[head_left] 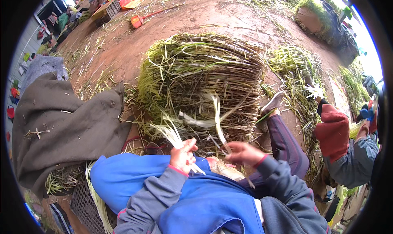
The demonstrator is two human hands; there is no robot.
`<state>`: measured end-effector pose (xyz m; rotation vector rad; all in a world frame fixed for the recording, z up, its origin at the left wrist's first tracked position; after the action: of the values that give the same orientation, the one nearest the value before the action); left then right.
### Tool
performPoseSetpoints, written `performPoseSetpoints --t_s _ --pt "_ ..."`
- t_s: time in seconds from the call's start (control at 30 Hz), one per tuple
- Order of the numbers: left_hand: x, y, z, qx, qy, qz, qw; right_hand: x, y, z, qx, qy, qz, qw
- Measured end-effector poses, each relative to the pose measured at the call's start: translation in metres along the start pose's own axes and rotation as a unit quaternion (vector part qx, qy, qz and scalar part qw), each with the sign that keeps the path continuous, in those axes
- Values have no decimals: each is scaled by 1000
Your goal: The person sits on the ground and repeatedly pulls apart long green plant stalks by hand, separating the fibrous strands and discarding the remaining material. The process is continuous and repetitive throughout the clip.
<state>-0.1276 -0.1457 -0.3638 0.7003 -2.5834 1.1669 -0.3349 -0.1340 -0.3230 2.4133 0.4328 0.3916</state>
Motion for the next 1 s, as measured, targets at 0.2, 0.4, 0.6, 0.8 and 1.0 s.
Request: performPoseSetpoints --t_s 0.2,0.4,0.6,0.8,1.0 --pt "-3 35 -2 -64 35 -4 997 54 -39 23 -73 95 -97 988" --pt "10 30 -8 -82 101 -4 992 83 1 -14 -239 -55 -461 853" --pt "23 -28 -55 22 171 -40 984 64 27 -26 -172 16 -16 985" --pt "26 -7 -48 -27 122 0 992 45 40 33 -95 -28 212 972" --pt "24 -1 -25 -20 127 -26 991 52 42 50 -128 -25 187 974"
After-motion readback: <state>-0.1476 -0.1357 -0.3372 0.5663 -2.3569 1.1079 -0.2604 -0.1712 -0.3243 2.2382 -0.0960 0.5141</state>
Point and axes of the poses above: each hand's wrist, its own z-axis towards the middle knuckle, its own x-axis out of the palm, y = z × x, the point moved 9 cm from there along z, towards the middle knuckle, and after that the axes turned 8 degrees about x, right-handed, at the moved point
